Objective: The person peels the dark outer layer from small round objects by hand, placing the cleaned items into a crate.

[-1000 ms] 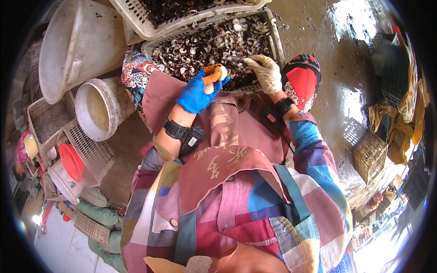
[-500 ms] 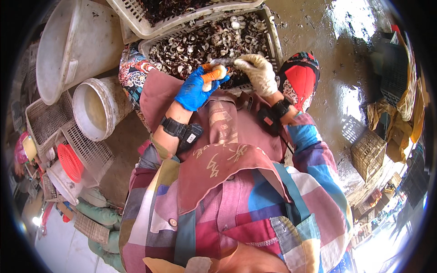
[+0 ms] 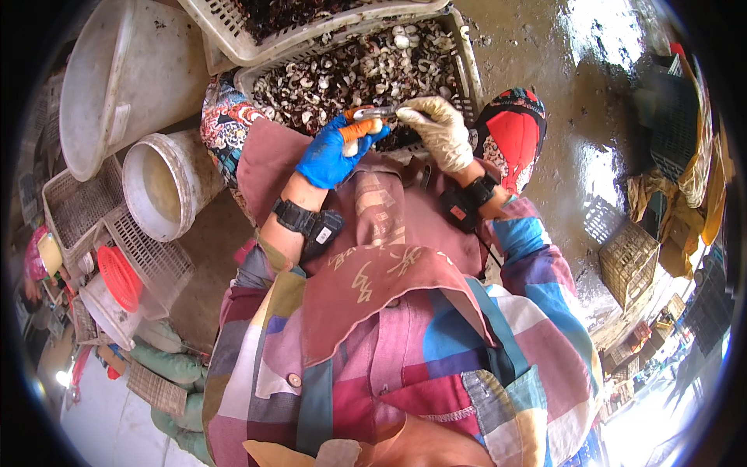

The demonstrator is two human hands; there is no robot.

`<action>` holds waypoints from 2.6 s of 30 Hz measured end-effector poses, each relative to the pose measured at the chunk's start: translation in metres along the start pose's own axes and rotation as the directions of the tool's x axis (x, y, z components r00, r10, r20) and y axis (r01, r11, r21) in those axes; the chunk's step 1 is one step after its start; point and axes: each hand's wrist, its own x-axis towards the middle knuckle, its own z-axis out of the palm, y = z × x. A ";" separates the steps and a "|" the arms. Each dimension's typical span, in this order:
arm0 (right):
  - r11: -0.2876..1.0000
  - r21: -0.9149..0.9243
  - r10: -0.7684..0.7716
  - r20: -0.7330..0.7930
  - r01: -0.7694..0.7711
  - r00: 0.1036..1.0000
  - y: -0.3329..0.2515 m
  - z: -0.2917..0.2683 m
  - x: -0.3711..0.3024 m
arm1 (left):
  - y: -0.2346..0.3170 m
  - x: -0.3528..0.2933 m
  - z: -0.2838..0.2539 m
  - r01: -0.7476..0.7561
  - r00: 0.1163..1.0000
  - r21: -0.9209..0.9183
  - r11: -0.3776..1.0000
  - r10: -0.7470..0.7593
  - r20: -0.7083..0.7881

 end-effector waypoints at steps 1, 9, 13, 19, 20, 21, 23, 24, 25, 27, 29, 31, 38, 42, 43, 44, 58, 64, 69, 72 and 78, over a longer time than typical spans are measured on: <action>1.000 0.002 0.019 -0.006 -0.018 1.000 0.002 0.001 0.000 | 0.002 -0.006 0.009 0.032 0.997 -0.018 0.999 -0.033 -0.072; 0.953 -0.214 -0.221 -0.002 0.215 0.975 0.000 0.002 -0.001 | 0.000 -0.003 -0.006 0.134 0.991 -0.137 0.982 -0.132 0.020; 0.990 -0.011 0.140 -0.039 -0.141 0.989 -0.004 -0.011 0.009 | 0.004 -0.005 0.006 0.109 0.987 -0.013 0.994 -0.109 -0.118; 0.968 -0.235 -0.077 0.034 0.083 0.996 0.004 -0.002 0.002 | 0.009 -0.006 0.022 0.043 0.988 0.314 0.948 0.006 -0.153; 0.927 -0.370 -0.048 0.028 0.055 0.998 0.012 -0.008 0.008 | 0.011 -0.008 0.027 0.044 0.988 0.317 0.947 0.006 -0.154; 0.955 -0.284 0.121 0.088 -0.091 0.989 0.019 -0.016 0.010 | 0.013 -0.009 0.030 0.051 0.991 0.322 0.945 -0.007 -0.135; 0.962 -0.136 0.245 0.041 -0.238 0.969 0.032 -0.018 0.010 | 0.015 -0.007 0.021 0.042 0.999 0.316 0.948 -0.043 -0.002; 0.954 -0.016 0.300 0.011 -0.299 0.954 0.038 -0.016 0.009 | 0.012 -0.006 0.020 0.042 0.999 0.318 0.947 -0.044 -0.001; 0.953 -0.002 0.303 -0.004 -0.303 0.953 0.038 -0.015 0.014 | 0.014 -0.002 0.023 0.016 0.999 0.227 0.974 -0.023 0.030; 0.924 0.185 0.340 0.002 -0.334 0.941 0.036 -0.016 0.016 | 0.013 0.001 0.013 0.044 0.996 0.048 0.998 -0.047 0.074; 0.879 0.292 0.403 -0.035 -0.376 0.915 0.035 -0.018 0.020 | 0.022 0.008 0.013 0.130 0.991 -0.147 0.981 -0.126 0.035; 0.863 0.345 0.395 -0.005 -0.369 0.919 0.042 -0.018 0.025 | 0.030 0.021 0.006 0.166 0.984 -0.163 0.973 -0.174 -0.036; 0.831 0.420 0.398 0.011 -0.365 0.917 0.048 -0.016 0.024 | 0.102 0.103 0.054 -0.232 0.891 0.892 0.388 0.452 0.034; 0.826 0.427 0.395 0.029 -0.369 0.918 0.038 -0.020 0.025 | 0.139 0.163 0.064 -0.145 0.678 0.889 -0.434 0.611 0.409; 0.827 0.426 0.397 0.018 -0.367 0.917 0.035 -0.020 0.024 | 0.145 0.174 0.063 -0.042 0.743 0.879 -0.475 0.574 0.346; 0.829 0.424 0.401 0.003 -0.364 0.916 0.033 -0.021 0.023 | 0.147 0.184 0.061 0.016 0.760 0.823 -0.568 0.542 0.359; 0.890 0.455 0.108 -0.165 -0.021 0.980 -0.020 -0.013 0.044 | 0.091 0.072 0.054 -0.337 0.920 0.900 0.275 0.301 0.252; 0.893 0.409 0.218 -0.031 -0.187 0.975 -0.018 0.001 0.039 | 0.051 0.038 0.037 -0.314 0.874 0.871 0.378 0.474 0.109; 0.949 0.237 0.228 -0.055 -0.209 0.972 -0.011 0.003 0.028 | 0.043 0.026 0.021 -0.369 0.836 0.898 0.240 0.508 0.208; 0.934 0.269 0.257 -0.055 -0.234 0.965 -0.011 0.007 0.025 | 0.043 0.019 0.025 -0.326 0.863 0.904 0.278 0.479 0.163; 0.971 0.163 0.166 0.080 -0.177 0.983 -0.031 0.016 0.008 | 0.033 0.013 0.017 -0.281 0.918 0.832 0.478 0.386 0.089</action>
